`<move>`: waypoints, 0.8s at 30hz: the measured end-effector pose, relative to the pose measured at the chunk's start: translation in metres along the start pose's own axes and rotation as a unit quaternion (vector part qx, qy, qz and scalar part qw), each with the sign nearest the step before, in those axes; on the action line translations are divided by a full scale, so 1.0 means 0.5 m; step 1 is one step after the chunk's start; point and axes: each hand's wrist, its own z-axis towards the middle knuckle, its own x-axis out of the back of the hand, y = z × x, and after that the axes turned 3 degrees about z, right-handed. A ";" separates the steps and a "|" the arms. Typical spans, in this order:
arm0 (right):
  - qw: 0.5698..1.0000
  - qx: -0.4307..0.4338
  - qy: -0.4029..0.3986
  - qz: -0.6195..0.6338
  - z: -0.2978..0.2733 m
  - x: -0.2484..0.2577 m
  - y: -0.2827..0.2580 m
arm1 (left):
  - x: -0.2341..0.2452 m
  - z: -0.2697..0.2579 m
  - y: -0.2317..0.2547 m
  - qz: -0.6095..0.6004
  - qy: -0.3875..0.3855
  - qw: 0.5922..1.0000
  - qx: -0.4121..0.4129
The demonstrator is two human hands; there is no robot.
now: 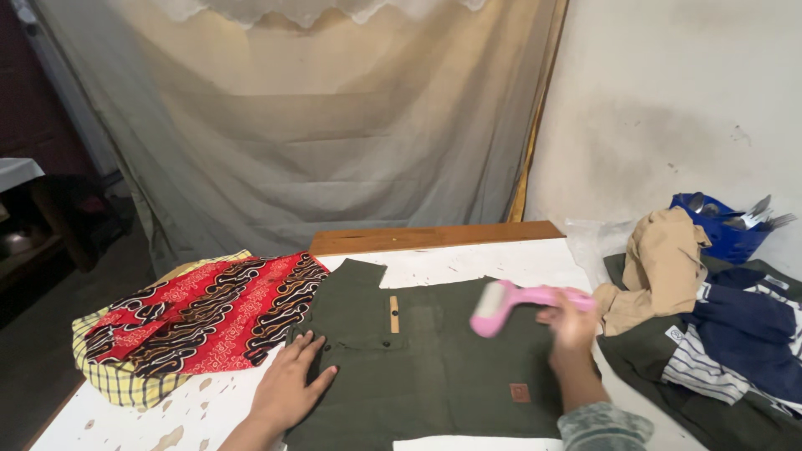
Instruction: The person uses a pink lint roller to clean a dark green shirt laid flat on a table, rolling it over the fabric repeatedly. The person then picks up a pair of beige pants, lays them on the table, and rolls the lint roller over them.
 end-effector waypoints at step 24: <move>0.993 0.044 0.091 -0.068 -0.015 0.010 -0.032 | 0.005 -0.005 0.002 0.000 -0.004 1.000 0.003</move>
